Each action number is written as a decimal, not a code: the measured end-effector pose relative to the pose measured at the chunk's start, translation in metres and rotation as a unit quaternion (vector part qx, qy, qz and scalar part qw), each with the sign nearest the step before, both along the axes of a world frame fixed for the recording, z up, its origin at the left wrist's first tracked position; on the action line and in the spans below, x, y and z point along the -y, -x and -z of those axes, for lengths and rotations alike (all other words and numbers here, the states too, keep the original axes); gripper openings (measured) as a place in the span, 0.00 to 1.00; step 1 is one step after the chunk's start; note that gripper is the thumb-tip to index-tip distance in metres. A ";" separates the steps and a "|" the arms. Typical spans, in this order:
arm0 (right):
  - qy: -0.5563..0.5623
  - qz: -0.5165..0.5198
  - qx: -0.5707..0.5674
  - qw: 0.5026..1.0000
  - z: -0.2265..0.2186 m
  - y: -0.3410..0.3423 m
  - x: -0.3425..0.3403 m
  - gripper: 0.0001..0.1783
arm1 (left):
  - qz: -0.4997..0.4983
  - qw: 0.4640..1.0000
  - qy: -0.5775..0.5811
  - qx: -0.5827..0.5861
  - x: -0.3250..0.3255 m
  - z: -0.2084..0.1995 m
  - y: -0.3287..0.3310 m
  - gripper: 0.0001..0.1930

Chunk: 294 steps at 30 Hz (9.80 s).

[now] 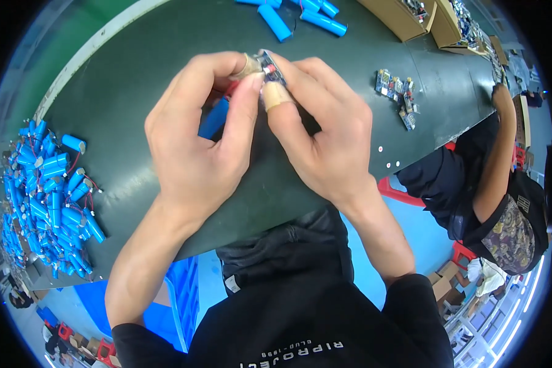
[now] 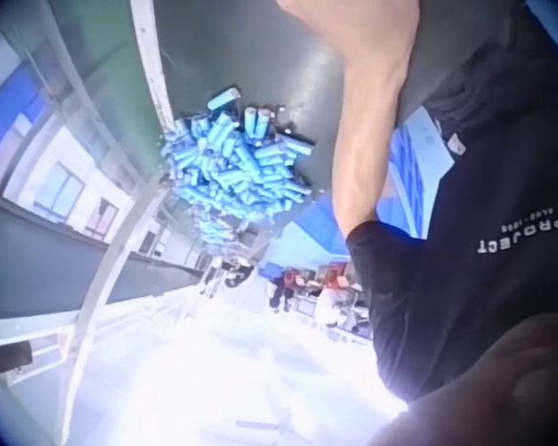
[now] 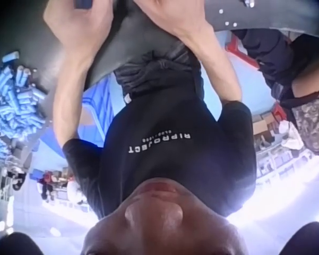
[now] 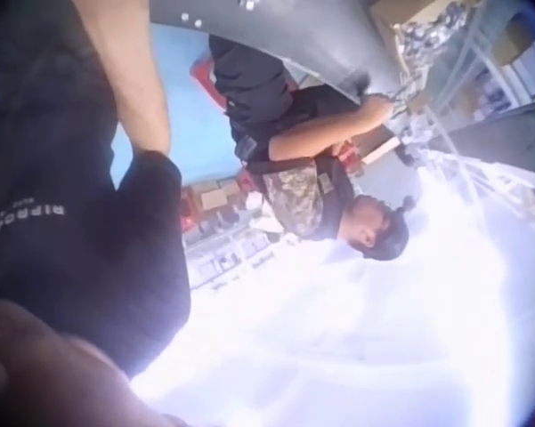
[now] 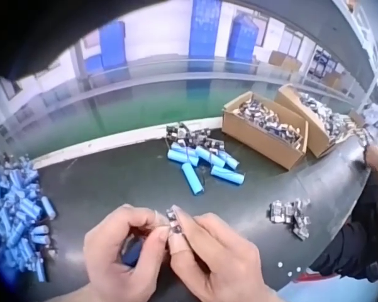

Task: The person assembles small electronic components by hand, combining metal contacts and other small parts with a circuit board and a blue plastic housing.

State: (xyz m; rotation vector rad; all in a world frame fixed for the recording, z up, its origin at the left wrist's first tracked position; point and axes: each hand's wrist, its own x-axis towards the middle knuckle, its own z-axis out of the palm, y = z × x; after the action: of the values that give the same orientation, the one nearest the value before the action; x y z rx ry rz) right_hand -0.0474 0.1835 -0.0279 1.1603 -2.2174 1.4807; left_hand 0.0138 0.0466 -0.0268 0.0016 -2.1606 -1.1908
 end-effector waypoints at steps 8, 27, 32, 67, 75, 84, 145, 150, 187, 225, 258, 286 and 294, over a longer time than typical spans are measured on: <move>0.007 -0.027 0.056 0.998 -0.004 0.002 -0.002 0.23 | 0.038 0.972 -0.231 0.028 -0.005 -0.004 -0.004 0.07; -0.055 -0.016 -0.015 0.998 0.000 -0.002 0.000 0.22 | 0.136 0.856 -0.477 0.143 0.004 -0.013 -0.007 0.06; -0.068 -0.022 -0.016 0.997 -0.002 -0.002 -0.001 0.21 | 0.053 0.948 -0.304 0.078 -0.001 -0.004 -0.006 0.06; -0.025 0.025 -0.043 0.998 0.003 0.000 0.001 0.17 | 0.020 0.993 -0.118 -0.014 -0.002 0.002 -0.003 0.08; -0.014 0.032 -0.050 0.998 0.004 0.000 0.004 0.17 | 0.007 0.985 -0.171 0.009 -0.008 0.000 -0.003 0.07; -0.020 0.022 -0.062 0.998 0.005 0.000 0.002 0.17 | 0.028 0.979 -0.202 0.002 -0.007 0.003 -0.005 0.08; -0.052 -0.017 -0.107 0.993 -0.002 -0.002 0.000 0.23 | 0.025 0.999 -0.043 -0.018 0.002 -0.006 -0.010 0.08; 0.004 -0.003 -0.092 0.996 -0.002 -0.002 0.001 0.21 | 0.030 0.998 -0.042 -0.043 0.000 -0.007 -0.004 0.09; 0.010 -0.016 -0.067 0.998 -0.007 -0.002 -0.003 0.20 | 0.054 0.997 0.002 -0.056 0.002 -0.014 -0.006 0.09; 0.094 -0.025 0.032 0.995 -0.014 -0.001 -0.005 0.15 | 0.050 0.995 -0.058 -0.062 0.000 -0.014 -0.006 0.08; 0.128 -0.041 0.377 0.917 -0.013 -0.002 -0.011 0.19 | 0.142 0.966 -0.195 0.095 0.002 -0.014 -0.012 0.06; 0.022 -0.034 -0.063 0.997 -0.010 -0.001 -0.001 0.19 | 0.011 0.996 -0.008 -0.091 0.001 -0.018 -0.008 0.09; 0.061 -0.009 -0.090 0.994 -0.011 -0.004 0.001 0.19 | 0.023 0.994 -0.022 -0.102 -0.001 -0.020 -0.006 0.09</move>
State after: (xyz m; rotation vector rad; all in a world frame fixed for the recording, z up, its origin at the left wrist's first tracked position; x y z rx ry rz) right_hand -0.0436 0.1825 -0.0165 1.2265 -1.9737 1.4347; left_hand 0.0203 0.0476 -0.0067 -0.1452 -1.9643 -1.2092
